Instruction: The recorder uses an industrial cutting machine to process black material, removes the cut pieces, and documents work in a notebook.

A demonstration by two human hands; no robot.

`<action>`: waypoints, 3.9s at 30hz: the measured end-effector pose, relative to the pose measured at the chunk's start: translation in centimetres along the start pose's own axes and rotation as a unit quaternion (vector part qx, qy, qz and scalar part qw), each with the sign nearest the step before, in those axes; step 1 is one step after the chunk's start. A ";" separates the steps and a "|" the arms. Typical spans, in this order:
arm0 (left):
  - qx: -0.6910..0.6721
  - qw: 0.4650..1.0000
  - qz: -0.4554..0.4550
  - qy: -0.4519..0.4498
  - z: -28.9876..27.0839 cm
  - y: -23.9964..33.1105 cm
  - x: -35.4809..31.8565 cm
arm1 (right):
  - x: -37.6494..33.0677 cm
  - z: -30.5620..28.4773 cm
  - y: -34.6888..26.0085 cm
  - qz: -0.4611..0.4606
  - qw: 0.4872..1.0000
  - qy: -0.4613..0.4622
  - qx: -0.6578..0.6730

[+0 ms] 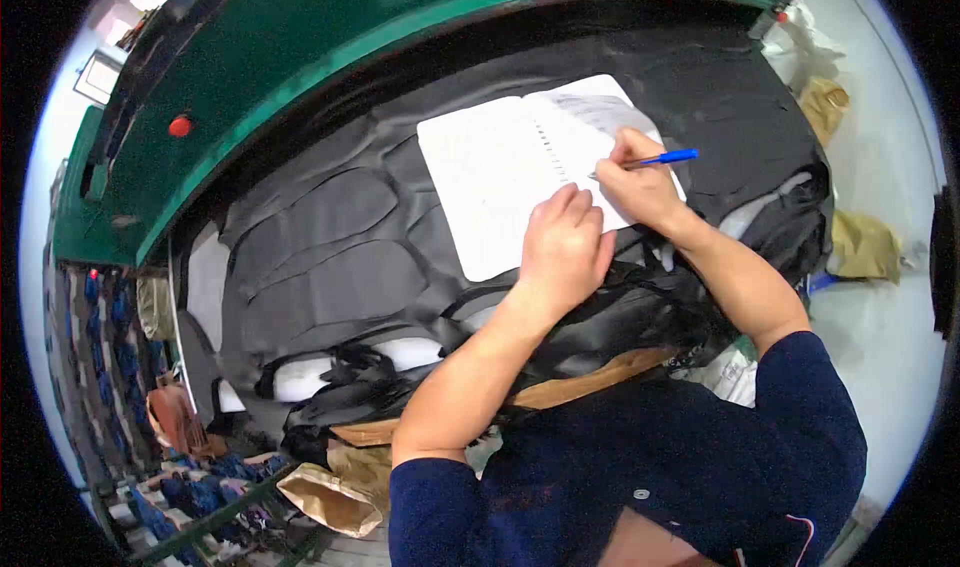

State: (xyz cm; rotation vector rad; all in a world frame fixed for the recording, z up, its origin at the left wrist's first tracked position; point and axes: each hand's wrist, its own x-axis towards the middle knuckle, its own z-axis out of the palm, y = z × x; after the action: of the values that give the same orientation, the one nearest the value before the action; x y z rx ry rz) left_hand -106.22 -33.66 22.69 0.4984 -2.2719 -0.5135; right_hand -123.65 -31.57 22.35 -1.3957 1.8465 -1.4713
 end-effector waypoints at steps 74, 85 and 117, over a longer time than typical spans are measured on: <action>0.031 0.999 0.002 -0.011 -0.4 0.0 0.2 | 0.6 -0.9 -0.5 -0.013 0.999 0.009 -0.034; 0.024 0.999 0.000 -0.022 -0.6 0.1 0.4 | 1.2 -1.4 0.6 -0.006 0.998 0.060 0.023; 0.026 1.000 0.005 -0.008 -0.4 0.1 0.3 | 0.8 -1.4 0.1 -0.002 1.000 0.013 -0.003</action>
State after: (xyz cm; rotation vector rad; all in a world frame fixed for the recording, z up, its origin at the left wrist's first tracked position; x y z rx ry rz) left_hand -106.15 -33.82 23.16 0.5113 -2.3072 -0.4553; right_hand -125.10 -31.59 23.00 -1.3908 1.8650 -1.4941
